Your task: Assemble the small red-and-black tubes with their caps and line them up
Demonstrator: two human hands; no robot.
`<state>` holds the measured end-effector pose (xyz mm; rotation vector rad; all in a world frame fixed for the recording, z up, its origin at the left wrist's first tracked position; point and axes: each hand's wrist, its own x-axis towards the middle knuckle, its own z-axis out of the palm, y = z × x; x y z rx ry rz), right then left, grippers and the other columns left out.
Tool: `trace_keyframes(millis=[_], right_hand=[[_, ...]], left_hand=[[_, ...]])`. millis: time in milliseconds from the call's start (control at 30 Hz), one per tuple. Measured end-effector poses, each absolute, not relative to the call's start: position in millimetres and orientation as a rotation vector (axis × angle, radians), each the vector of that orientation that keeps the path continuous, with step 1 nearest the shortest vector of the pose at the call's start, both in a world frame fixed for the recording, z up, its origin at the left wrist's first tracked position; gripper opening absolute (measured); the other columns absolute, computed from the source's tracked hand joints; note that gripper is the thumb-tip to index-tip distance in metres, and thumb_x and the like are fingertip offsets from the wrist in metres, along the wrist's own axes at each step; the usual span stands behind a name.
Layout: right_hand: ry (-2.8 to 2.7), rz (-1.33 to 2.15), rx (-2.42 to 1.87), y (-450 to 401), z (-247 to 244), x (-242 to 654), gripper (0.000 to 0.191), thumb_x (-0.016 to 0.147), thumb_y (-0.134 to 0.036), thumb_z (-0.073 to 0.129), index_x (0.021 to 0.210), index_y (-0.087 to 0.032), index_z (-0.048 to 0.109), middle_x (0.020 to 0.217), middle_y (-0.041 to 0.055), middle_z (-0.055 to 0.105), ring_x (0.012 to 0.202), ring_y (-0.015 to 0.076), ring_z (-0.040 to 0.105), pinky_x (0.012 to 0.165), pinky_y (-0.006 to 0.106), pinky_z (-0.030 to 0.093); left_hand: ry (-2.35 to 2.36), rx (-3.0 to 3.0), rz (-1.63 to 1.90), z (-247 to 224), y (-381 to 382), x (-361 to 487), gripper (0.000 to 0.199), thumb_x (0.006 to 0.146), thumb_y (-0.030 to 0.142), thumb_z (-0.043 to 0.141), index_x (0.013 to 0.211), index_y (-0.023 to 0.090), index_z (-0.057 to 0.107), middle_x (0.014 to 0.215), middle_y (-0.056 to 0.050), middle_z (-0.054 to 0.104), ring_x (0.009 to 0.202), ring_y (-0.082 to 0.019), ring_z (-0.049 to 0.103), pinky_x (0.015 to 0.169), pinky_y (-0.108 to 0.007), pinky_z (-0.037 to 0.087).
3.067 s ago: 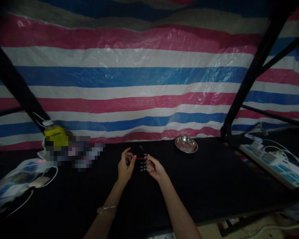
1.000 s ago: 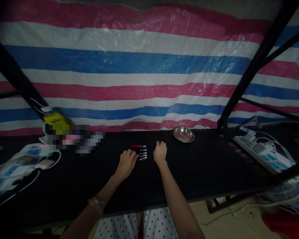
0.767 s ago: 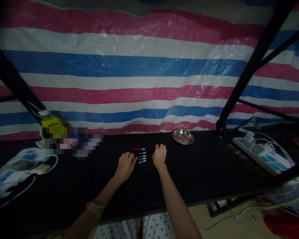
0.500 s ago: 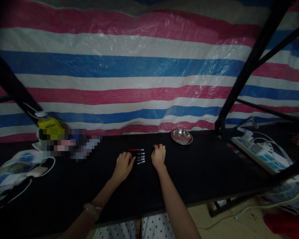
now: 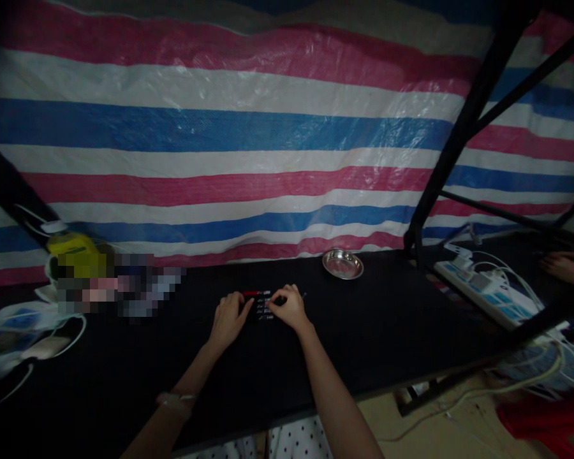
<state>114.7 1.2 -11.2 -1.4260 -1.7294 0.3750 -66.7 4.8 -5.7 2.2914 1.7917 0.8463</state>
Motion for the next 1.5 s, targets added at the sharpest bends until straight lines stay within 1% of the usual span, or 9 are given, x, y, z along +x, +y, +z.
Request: trace_keyframes(millis=[267, 533, 767, 933, 1067, 1167, 1333, 1433, 1500], right_hand=[[-1.832, 0.423, -1.409, 0.1, -11.5, 115.4, 0.013, 0.064, -0.034, 0.074, 0.070, -0.023, 0.070, 0.071, -0.0017, 0.050, 0.075, 0.0136, 0.046, 0.075, 0.026, 0.034], [-1.853, 0.453, -1.444, 1.2, -10.2, 119.0, 0.017, 0.060, -0.037, 0.077, 0.074, -0.028, 0.072, 0.074, -0.0018, 0.049, 0.077, 0.0137, 0.046, 0.077, 0.027, 0.032], [-1.832, 0.484, -1.443, 1.2, -11.6, 119.4, 0.015, 0.059, -0.035, 0.078, 0.072, -0.030, 0.072, 0.076, -0.0010, 0.052, 0.080, 0.0152, 0.045, 0.075, 0.027, 0.033], [-1.507, 0.650, -1.221, 6.0, -6.3, 120.6, 0.013, 0.063, -0.035, 0.074, 0.071, -0.025, 0.071, 0.076, 0.0004, 0.059, 0.081, 0.0163, 0.051, 0.079, 0.031, 0.036], [-0.969, 1.132, -0.939, 9.1, -1.1, 121.6, 0.026, 0.061, -0.040, 0.072, 0.077, -0.021, 0.067, 0.075, 0.0013, 0.062, 0.071, 0.0147, 0.054, 0.065, 0.028, 0.040], [-0.667, 1.392, -0.769, 9.3, 1.1, 121.8, 0.032, 0.055, -0.037, 0.076, 0.077, -0.020, 0.061, 0.071, 0.0000, 0.059, 0.058, 0.0106, 0.050, 0.052, 0.024, 0.038], [-0.650, 1.547, -0.670, 7.3, 3.5, 122.7, 0.027, 0.062, -0.037, 0.072, 0.072, -0.019, 0.055, 0.062, -0.0031, 0.052, 0.042, 0.0042, 0.032, 0.035, 0.018, 0.019], [-0.724, 1.639, -0.689, 5.4, 3.8, 123.3, 0.032, 0.065, -0.045, 0.069, 0.068, -0.019, 0.052, 0.046, -0.0084, 0.038, 0.035, 0.0025, 0.018, 0.032, 0.019, 0.009], [-0.795, 1.703, -0.714, 3.5, 4.1, 123.2, 0.034, 0.068, -0.049, 0.067, 0.067, -0.018, 0.051, 0.040, -0.0114, 0.027, 0.032, 0.0023, 0.013, 0.031, 0.020, 0.006]], left_hand=[[1.700, 2.030, 1.139, -16.7, 17.5, -81.4, 0.029, 0.086, 0.042, 0.033, 0.071, 0.020, 0.046, 0.069, -0.003, 0.053, 0.069, -0.019, 0.053, 0.066, -0.032, 0.043], [1.670, 1.831, 1.158, -13.8, 19.6, -100.2, 0.031, 0.082, 0.044, 0.036, 0.066, 0.020, 0.046, 0.056, 0.003, 0.047, 0.053, -0.014, 0.049, 0.053, -0.025, 0.038], [1.592, 1.878, 1.152, -5.5, 10.1, -93.9, 0.031, 0.083, 0.046, 0.038, 0.071, 0.020, 0.049, 0.059, 0.003, 0.051, 0.054, -0.013, 0.051, 0.053, -0.023, 0.038], [1.666, 1.836, 1.334, 2.6, 8.1, -96.6, 0.029, 0.083, 0.047, 0.039, 0.077, 0.021, 0.049, 0.067, 0.001, 0.055, 0.061, -0.015, 0.054, 0.058, -0.026, 0.043], [1.686, 1.799, 1.447, 7.6, 5.3, -97.5, 0.028, 0.084, 0.047, 0.041, 0.083, 0.020, 0.049, 0.072, -0.001, 0.055, 0.064, -0.016, 0.054, 0.062, -0.028, 0.045], [1.657, 1.817, 1.466, 9.6, 2.5, -94.9, 0.026, 0.084, 0.045, 0.042, 0.087, 0.020, 0.050, 0.073, -0.001, 0.054, 0.066, -0.015, 0.053, 0.063, -0.027, 0.045], [1.645, 1.868, 1.464, 11.0, -1.2, -89.6, 0.030, 0.082, 0.045, 0.044, 0.097, 0.019, 0.051, 0.075, -0.001, 0.052, 0.067, -0.015, 0.052, 0.056, -0.025, 0.044], [1.607, 1.968, 1.431, 12.3, -3.5, -87.1, 0.033, 0.083, 0.043, 0.046, 0.105, 0.019, 0.049, 0.079, -0.002, 0.052, 0.069, -0.015, 0.052, 0.062, -0.027, 0.046], [1.591, 2.050, 1.394, 13.6, -5.2, -85.1, 0.036, 0.083, 0.043, 0.046, 0.111, 0.020, 0.047, 0.084, -0.002, 0.053, 0.071, -0.015, 0.052, 0.068, -0.030, 0.047]])
